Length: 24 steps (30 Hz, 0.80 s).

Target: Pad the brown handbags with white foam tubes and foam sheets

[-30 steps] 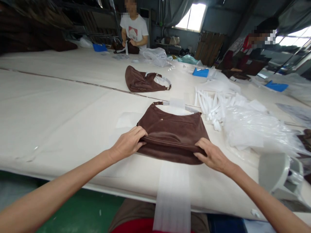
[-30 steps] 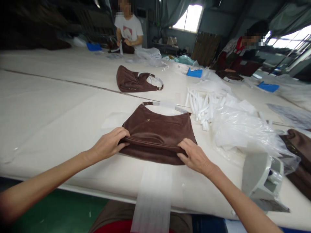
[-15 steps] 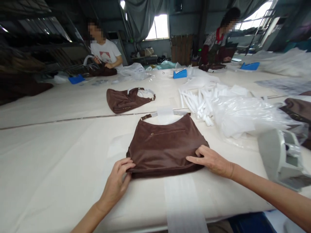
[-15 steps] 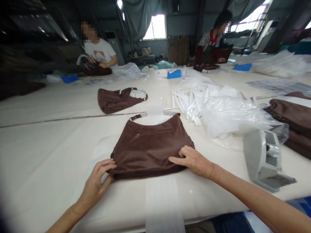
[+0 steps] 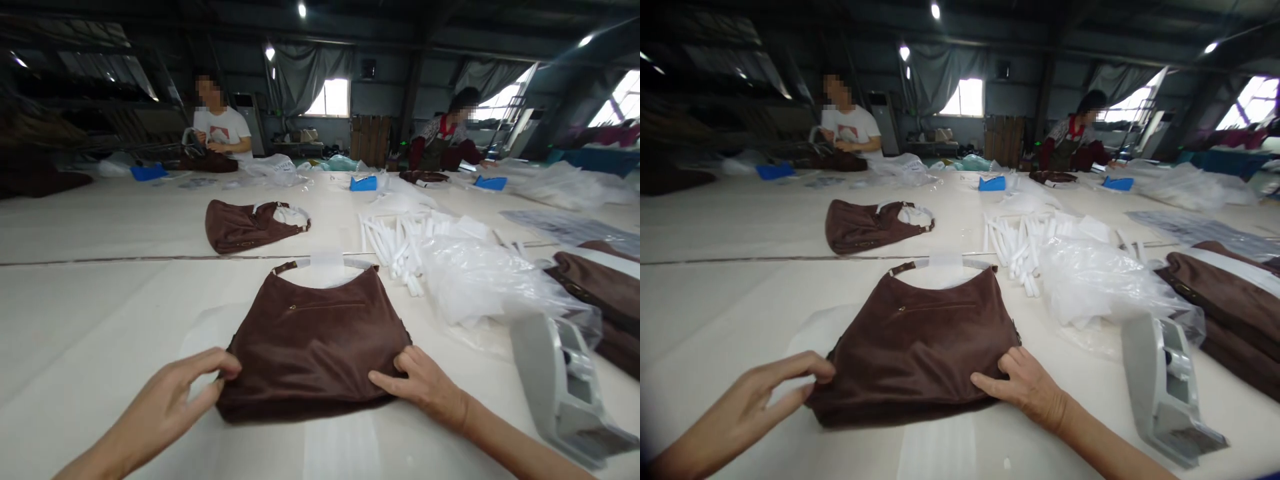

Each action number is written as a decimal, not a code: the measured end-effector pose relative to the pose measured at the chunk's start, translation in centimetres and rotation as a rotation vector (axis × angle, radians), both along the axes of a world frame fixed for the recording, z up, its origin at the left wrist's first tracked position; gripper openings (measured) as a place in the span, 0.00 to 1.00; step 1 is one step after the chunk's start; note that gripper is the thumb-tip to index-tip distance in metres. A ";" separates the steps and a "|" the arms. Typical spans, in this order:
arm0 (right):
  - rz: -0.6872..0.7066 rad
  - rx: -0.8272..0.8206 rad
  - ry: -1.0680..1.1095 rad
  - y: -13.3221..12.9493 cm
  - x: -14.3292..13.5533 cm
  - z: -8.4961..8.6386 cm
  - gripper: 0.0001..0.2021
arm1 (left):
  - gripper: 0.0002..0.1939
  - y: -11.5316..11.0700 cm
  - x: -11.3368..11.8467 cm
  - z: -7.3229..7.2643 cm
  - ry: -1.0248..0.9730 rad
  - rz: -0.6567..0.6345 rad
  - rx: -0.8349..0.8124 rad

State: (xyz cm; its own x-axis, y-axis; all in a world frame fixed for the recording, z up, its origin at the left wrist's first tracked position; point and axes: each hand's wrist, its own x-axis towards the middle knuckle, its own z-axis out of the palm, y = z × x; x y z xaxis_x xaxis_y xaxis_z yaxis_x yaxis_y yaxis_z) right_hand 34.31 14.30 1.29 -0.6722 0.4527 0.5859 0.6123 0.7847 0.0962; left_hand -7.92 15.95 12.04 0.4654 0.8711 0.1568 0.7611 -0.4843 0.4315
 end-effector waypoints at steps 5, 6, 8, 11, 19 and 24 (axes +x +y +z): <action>-0.011 -0.022 -0.027 0.1 0.0 -0.4 0.27 | 0.25 2.6 7.7 -1.7 0.163 -0.161 0.326; -0.009 -0.026 -0.028 0.0 0.1 -0.5 0.27 | 0.29 2.7 8.8 -3.0 0.229 -0.216 0.337; -0.005 -0.044 -0.031 0.0 0.4 -0.8 0.28 | 0.33 2.5 9.9 -5.4 0.319 -0.269 0.337; -0.016 -0.077 0.016 0.3 1.3 -1.7 0.29 | 0.37 1.1 9.6 -7.1 0.335 -0.249 0.316; -0.137 -0.185 0.303 -1.2 -0.1 -2.4 0.26 | 0.43 -0.3 6.7 -7.9 0.399 -0.332 0.369; -0.149 -0.199 0.340 -4.3 -8.6 -0.5 0.18 | 0.35 2.2 1.6 -7.4 0.383 -0.330 0.394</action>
